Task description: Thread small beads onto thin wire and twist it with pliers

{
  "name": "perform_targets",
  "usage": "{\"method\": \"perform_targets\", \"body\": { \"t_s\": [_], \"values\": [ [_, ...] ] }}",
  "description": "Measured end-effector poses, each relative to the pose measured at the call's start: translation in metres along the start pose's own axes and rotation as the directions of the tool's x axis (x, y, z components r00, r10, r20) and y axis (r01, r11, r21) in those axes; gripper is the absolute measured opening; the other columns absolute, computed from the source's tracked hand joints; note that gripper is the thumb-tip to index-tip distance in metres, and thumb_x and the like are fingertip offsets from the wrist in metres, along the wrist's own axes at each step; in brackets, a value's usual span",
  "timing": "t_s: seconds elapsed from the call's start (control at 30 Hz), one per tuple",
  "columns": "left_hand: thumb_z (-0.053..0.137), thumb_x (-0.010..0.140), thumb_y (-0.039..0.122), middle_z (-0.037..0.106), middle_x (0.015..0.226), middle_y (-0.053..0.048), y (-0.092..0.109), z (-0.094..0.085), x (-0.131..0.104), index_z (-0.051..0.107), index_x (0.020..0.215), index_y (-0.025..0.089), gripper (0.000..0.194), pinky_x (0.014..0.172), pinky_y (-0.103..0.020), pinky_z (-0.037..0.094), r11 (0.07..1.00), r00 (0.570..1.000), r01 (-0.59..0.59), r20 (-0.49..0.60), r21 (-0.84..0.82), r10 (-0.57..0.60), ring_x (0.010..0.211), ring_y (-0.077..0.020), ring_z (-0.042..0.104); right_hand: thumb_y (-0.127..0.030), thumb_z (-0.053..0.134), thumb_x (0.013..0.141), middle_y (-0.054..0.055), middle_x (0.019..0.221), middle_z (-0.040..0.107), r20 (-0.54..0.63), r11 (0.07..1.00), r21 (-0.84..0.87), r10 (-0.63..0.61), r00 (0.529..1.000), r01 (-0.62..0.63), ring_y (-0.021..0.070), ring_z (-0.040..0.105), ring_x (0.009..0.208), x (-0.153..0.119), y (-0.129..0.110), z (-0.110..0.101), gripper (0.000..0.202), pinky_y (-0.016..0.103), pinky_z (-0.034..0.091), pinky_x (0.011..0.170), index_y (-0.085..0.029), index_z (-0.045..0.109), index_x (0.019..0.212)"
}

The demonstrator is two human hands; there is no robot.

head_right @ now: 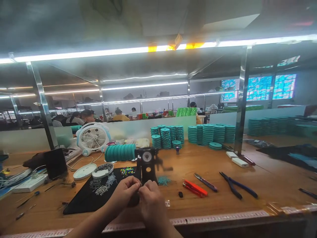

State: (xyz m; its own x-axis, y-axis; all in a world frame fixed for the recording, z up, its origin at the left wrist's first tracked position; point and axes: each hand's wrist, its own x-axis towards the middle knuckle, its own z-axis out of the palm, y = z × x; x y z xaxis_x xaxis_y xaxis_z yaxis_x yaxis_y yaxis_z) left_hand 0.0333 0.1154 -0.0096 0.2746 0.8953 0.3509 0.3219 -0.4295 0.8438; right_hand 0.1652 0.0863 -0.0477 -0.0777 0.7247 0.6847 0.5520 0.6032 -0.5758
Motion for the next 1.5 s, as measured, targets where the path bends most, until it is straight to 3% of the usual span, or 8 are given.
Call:
{"method": "perform_targets", "body": {
  "t_s": [0.1, 0.37, 0.57, 0.67, 0.77, 1.07, 1.3, 1.5],
  "values": [
    [0.050, 0.080, 0.025, 0.057, 0.079, -0.004, 0.002, -0.005, -0.004, 0.060, 0.069, 0.019, 0.016, 0.072, -0.028, 0.041, 0.990, 0.994, -0.108, 0.023, 0.086, 0.107, 0.076, -0.0175, 0.052, -0.008, 0.037, 0.082, 0.009, 0.095, 0.058, 0.032, 0.988, 0.000, -0.152, 0.988, 0.152, 0.0194, 0.054, 0.083, 0.011, -0.002, -0.011, 0.025, 0.029, 0.043, 0.071, -0.018, 0.059, 0.076],
    [0.059, 0.063, 0.014, 0.061, 0.087, -0.004, -0.005, -0.001, -0.006, 0.061, 0.065, 0.022, 0.008, 0.070, -0.028, 0.038, 0.974, 0.976, -0.205, 0.094, 0.100, 0.196, 0.069, -0.0159, 0.050, -0.008, 0.046, 0.078, 0.000, 0.065, 0.051, 0.044, 1.000, -0.001, -0.006, 0.999, 0.006, 0.0150, 0.049, 0.062, 0.059, 0.015, -0.012, 0.021, 0.024, 0.036, 0.057, -0.019, 0.052, 0.061],
    [0.054, 0.072, 0.031, 0.045, 0.053, 0.004, -0.010, 0.006, -0.001, 0.051, 0.060, 0.020, 0.016, 0.048, -0.023, 0.035, 0.992, 0.998, 0.065, 0.003, -0.106, -0.066, 0.047, -0.0113, 0.041, -0.030, 0.049, 0.086, 0.007, 0.075, 0.060, -0.085, 0.976, 0.041, 0.219, 0.972, -0.216, 0.0212, 0.055, 0.071, 0.034, 0.012, -0.018, 0.020, 0.030, 0.040, 0.063, -0.017, 0.060, 0.074],
    [0.051, 0.073, 0.041, 0.029, 0.040, 0.011, -0.014, 0.011, 0.002, 0.047, 0.062, 0.022, 0.022, 0.036, -0.021, 0.022, 0.949, 0.975, 0.224, 0.038, -0.224, -0.221, 0.033, -0.0074, 0.024, -0.040, 0.060, 0.080, 0.002, 0.051, 0.057, 0.027, 0.942, 0.113, 0.315, 0.949, -0.316, 0.0173, 0.052, 0.050, 0.017, 0.009, -0.010, 0.033, 0.026, 0.037, 0.047, -0.016, 0.061, 0.057],
    [0.051, 0.073, 0.041, 0.039, 0.045, 0.008, -0.012, 0.013, 0.001, 0.046, 0.066, 0.021, 0.021, 0.034, -0.020, 0.020, 0.926, 0.965, 0.262, 0.065, -0.272, -0.254, 0.033, -0.0063, 0.024, -0.037, 0.057, 0.082, 0.000, 0.047, 0.057, 0.118, 0.927, 0.188, 0.308, 0.944, -0.325, 0.0150, 0.053, 0.046, 0.007, 0.004, 0.001, 0.035, 0.022, 0.038, 0.042, -0.015, 0.064, 0.056],
    [0.054, 0.079, 0.029, 0.057, 0.081, -0.004, 0.004, -0.004, -0.005, 0.060, 0.066, 0.020, 0.017, 0.075, -0.029, 0.041, 0.998, 0.997, -0.067, 0.030, -0.006, 0.067, 0.079, -0.0182, 0.052, -0.012, 0.038, 0.086, 0.008, 0.095, 0.058, 0.015, 0.988, 0.072, -0.138, 0.990, 0.136, 0.0192, 0.054, 0.084, 0.013, -0.001, -0.016, 0.025, 0.030, 0.043, 0.072, -0.020, 0.059, 0.076],
    [0.056, 0.069, 0.013, 0.060, 0.101, -0.006, -0.004, -0.001, -0.007, 0.066, 0.077, 0.023, 0.016, 0.076, -0.032, 0.036, 0.968, 0.973, -0.220, 0.096, 0.121, 0.209, 0.077, -0.0191, 0.052, -0.004, 0.049, 0.074, -0.001, 0.064, 0.050, 0.023, 0.997, 0.069, 0.013, 1.000, -0.015, 0.0148, 0.048, 0.061, 0.057, 0.012, -0.015, 0.023, 0.024, 0.034, 0.056, -0.019, 0.050, 0.057],
    [0.055, 0.072, 0.024, 0.057, 0.069, -0.002, -0.005, 0.004, -0.005, 0.055, 0.063, 0.021, 0.009, 0.062, -0.027, 0.039, 0.999, 0.999, -0.038, 0.023, -0.034, 0.039, 0.064, -0.0157, 0.051, -0.018, 0.052, 0.079, 0.004, 0.078, 0.055, -0.092, 0.969, 0.172, 0.196, 0.976, -0.178, 0.0202, 0.051, 0.074, 0.044, 0.010, -0.018, 0.007, 0.032, 0.038, 0.069, -0.020, 0.053, 0.072]
  ]
}}
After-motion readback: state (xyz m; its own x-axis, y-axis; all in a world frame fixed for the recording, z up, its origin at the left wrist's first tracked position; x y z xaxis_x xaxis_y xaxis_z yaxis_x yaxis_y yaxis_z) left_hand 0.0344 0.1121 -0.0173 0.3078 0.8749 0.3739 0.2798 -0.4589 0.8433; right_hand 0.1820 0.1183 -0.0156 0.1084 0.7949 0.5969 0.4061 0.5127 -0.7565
